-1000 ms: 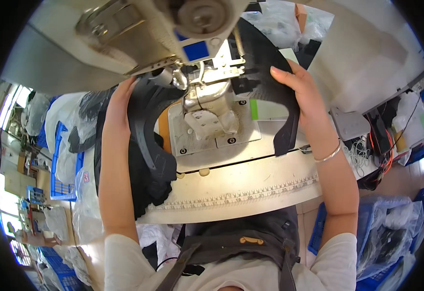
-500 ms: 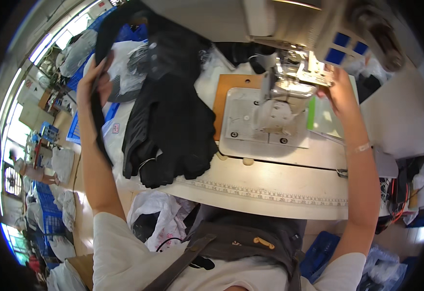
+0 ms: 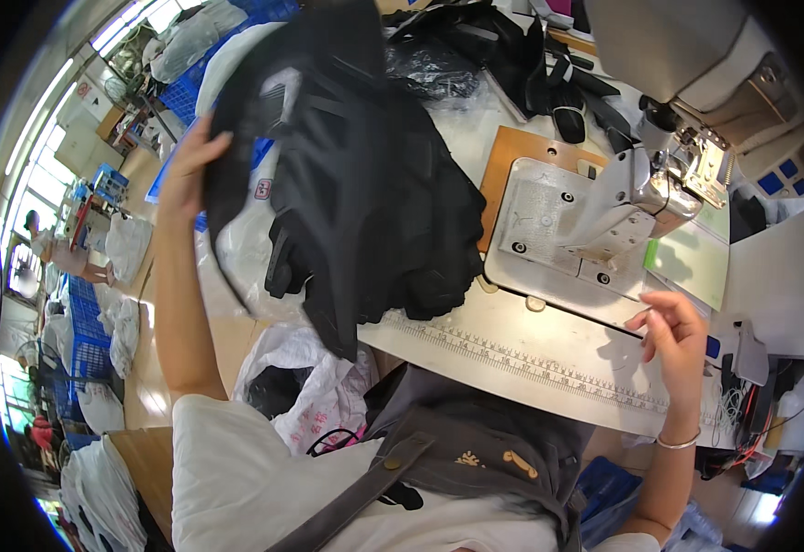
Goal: Placing black shoe upper components into plastic bags and organizing them for storage or shipment.
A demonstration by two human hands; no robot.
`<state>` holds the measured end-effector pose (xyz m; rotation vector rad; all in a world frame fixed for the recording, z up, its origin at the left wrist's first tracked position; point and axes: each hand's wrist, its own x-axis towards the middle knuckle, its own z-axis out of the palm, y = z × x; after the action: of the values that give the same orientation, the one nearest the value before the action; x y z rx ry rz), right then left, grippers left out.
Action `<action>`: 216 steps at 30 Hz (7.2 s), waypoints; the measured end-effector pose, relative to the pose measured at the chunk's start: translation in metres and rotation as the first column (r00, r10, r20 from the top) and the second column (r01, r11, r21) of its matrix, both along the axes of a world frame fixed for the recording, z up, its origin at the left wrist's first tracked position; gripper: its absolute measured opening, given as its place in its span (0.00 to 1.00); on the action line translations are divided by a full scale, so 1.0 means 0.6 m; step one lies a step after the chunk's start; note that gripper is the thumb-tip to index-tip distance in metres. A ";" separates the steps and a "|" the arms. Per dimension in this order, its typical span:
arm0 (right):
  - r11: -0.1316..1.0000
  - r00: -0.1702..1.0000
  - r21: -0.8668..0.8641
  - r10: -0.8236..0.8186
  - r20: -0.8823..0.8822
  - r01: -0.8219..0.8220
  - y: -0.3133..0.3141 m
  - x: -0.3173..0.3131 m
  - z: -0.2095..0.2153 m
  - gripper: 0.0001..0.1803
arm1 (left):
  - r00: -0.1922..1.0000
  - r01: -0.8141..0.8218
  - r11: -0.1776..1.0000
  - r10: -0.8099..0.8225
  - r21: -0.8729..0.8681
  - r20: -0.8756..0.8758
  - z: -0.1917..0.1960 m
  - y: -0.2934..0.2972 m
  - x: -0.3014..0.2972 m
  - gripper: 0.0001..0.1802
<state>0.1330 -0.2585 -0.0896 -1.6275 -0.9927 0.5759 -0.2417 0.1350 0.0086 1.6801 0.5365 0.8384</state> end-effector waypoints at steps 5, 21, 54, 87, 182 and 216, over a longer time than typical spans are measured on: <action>0.993 0.991 -0.015 0.119 -0.063 -0.120 0.029 -0.064 0.006 0.09 | 0.822 -0.039 0.997 0.069 0.065 -0.565 -0.183 0.096 -0.015 0.35; 0.916 0.822 -0.029 0.372 0.430 -0.400 0.276 -0.203 0.018 0.14 | 0.599 0.017 0.934 0.277 0.358 -0.752 -0.153 -0.025 0.005 0.66; 0.895 0.634 -0.014 0.326 0.701 -0.445 0.314 -0.210 -0.035 0.26 | 0.951 -0.009 0.940 -0.098 -0.341 -0.293 -0.062 0.021 0.039 0.32; 0.987 0.922 -0.091 0.086 -0.379 -0.129 0.060 -0.102 -0.041 0.28 | 0.902 0.425 0.308 -0.066 -0.851 0.426 -0.232 -0.374 0.082 0.41; 0.854 0.553 -0.519 0.413 0.724 0.041 -0.050 -0.260 0.076 0.48 | 0.814 0.572 0.766 -0.488 -0.292 0.315 -0.219 -0.515 0.202 0.48; 0.999 0.878 0.010 -0.028 -0.478 0.037 -0.048 -0.334 -0.100 0.24 | 0.894 0.448 0.612 -0.309 -0.651 0.325 -0.231 -0.510 0.167 0.23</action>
<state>-0.0675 -0.2874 -0.1495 -1.3832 -0.5973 0.8920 -0.1415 -0.1709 -0.1300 0.9128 0.2910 0.3672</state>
